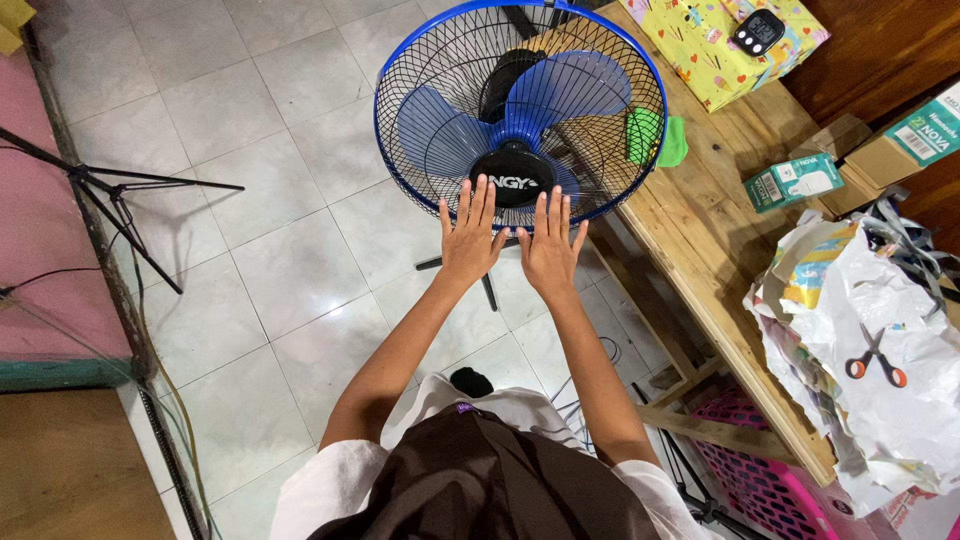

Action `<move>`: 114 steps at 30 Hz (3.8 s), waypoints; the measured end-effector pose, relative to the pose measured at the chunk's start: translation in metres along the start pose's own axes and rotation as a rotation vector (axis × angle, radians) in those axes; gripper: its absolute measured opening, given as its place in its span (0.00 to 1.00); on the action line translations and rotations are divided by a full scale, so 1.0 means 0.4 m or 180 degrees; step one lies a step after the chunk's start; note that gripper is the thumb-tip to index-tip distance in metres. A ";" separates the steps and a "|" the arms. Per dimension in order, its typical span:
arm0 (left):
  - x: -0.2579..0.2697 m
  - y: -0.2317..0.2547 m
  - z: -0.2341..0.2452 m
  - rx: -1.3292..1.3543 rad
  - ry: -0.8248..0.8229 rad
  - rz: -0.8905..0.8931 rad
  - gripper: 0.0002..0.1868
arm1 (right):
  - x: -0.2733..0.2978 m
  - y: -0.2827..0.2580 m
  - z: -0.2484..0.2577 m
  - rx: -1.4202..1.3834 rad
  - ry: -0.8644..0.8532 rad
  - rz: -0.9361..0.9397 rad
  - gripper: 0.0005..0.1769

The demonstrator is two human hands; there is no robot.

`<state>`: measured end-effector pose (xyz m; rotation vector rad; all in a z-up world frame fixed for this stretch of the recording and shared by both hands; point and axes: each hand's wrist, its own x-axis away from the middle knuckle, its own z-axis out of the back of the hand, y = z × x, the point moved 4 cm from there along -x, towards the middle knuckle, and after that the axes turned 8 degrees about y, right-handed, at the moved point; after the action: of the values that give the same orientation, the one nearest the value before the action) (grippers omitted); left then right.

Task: The person uses a screwdriver to loosen and remove the front grille of a blue standing electric fan. They then place the grille on a nearby table and begin to unscrew the central nut holding the fan blades.

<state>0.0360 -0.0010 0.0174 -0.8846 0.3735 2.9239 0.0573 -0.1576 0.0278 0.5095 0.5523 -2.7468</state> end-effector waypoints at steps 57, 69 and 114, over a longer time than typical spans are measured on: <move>-0.007 0.008 0.047 0.0211 -0.0101 0.0095 0.45 | -0.005 -0.015 0.048 0.0026 0.0130 0.0003 0.41; -0.019 0.009 0.042 0.0204 -0.0076 0.0004 0.45 | -0.016 -0.022 0.058 0.0006 0.0144 0.0000 0.41; -0.155 0.545 -0.230 0.0486 -0.0342 -0.0556 0.43 | -0.115 0.635 0.134 0.0350 0.0086 -0.0381 0.36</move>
<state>0.1087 -0.2345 0.0239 -0.6986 0.4782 2.7266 0.1712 -0.3946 0.0125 0.5571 0.4537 -2.9008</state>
